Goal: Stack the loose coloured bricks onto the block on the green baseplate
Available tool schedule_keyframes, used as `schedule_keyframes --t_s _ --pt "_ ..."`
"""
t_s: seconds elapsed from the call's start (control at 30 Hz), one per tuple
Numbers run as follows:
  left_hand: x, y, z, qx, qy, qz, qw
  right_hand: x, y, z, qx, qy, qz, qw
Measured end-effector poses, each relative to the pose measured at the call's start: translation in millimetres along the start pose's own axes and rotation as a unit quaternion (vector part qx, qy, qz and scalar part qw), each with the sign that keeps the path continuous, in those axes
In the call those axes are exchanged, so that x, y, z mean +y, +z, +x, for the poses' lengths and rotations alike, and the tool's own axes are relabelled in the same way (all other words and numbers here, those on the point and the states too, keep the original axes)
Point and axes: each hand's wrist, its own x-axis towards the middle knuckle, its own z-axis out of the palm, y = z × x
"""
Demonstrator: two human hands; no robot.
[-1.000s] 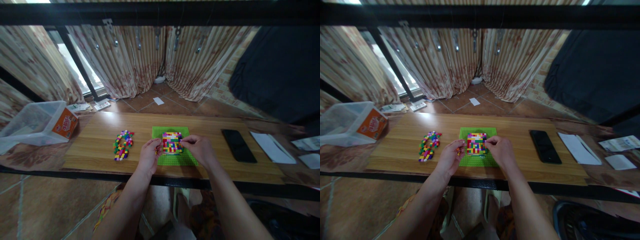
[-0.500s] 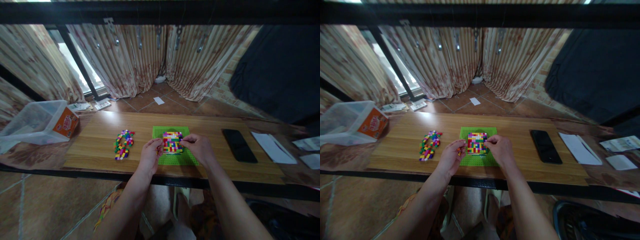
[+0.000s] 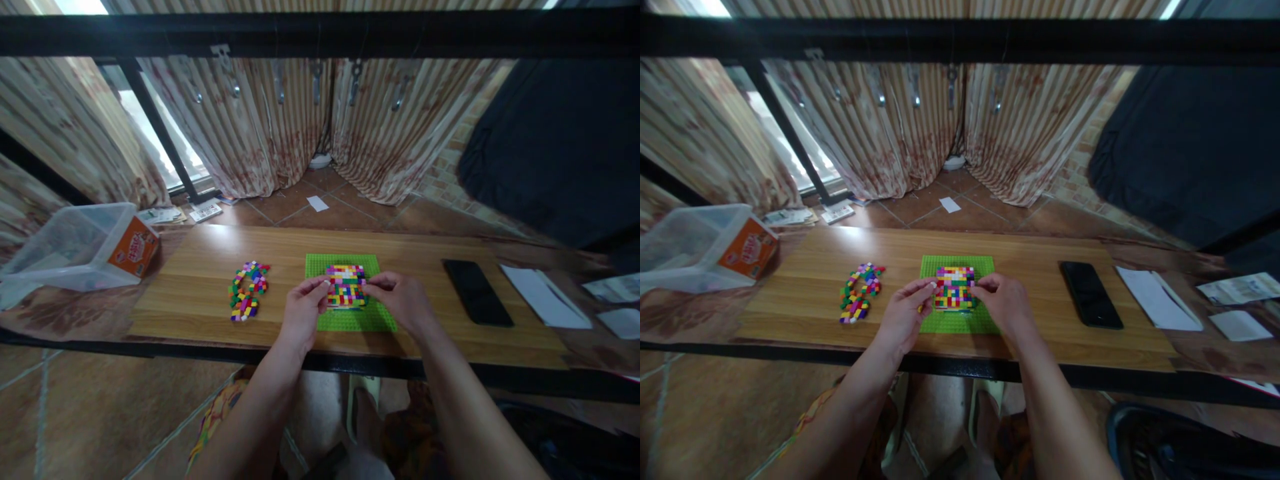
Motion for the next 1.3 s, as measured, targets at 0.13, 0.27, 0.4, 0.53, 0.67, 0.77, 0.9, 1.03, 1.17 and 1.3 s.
schedule_keyframes --t_s 0.13,0.27,0.4,0.53,0.67,0.77,0.9,1.03,1.17,1.3 --pt "0 0 1 -0.001 0.005 -0.005 1.0 2 -4 2 0.037 -0.038 0.045 0.998" --pt "-1 1 1 -0.008 0.005 -0.017 1.0 -14 6 -3 0.032 -0.079 0.134 0.987" --pt "1 2 0 -0.013 0.004 -0.023 1.0 -32 18 -13 -0.03 -0.158 0.144 0.976" --pt "2 2 -2 -0.034 0.009 -0.025 0.999 -37 23 -17 -0.06 -0.225 0.107 0.967" --pt "2 2 -4 -0.049 0.005 -0.026 0.998 -37 24 -17 -0.08 -0.242 0.075 0.964" --pt "2 2 -5 -0.074 -0.003 -0.023 0.997 -37 24 -17 -0.105 -0.247 0.062 0.961" --pt "3 3 -6 -0.087 -0.006 -0.031 0.996 -36 24 -16 -0.127 -0.238 0.073 0.96" --pt "5 4 -9 -0.078 -0.008 -0.047 0.996 -37 23 -15 -0.132 -0.205 0.102 0.965" --pt "6 4 -8 -0.075 -0.009 -0.06 0.995 -37 23 -15 -0.116 -0.175 0.136 0.968" --pt "4 2 -6 -0.056 -0.019 -0.045 0.997 -27 14 -8 -0.063 -0.162 0.119 0.978"
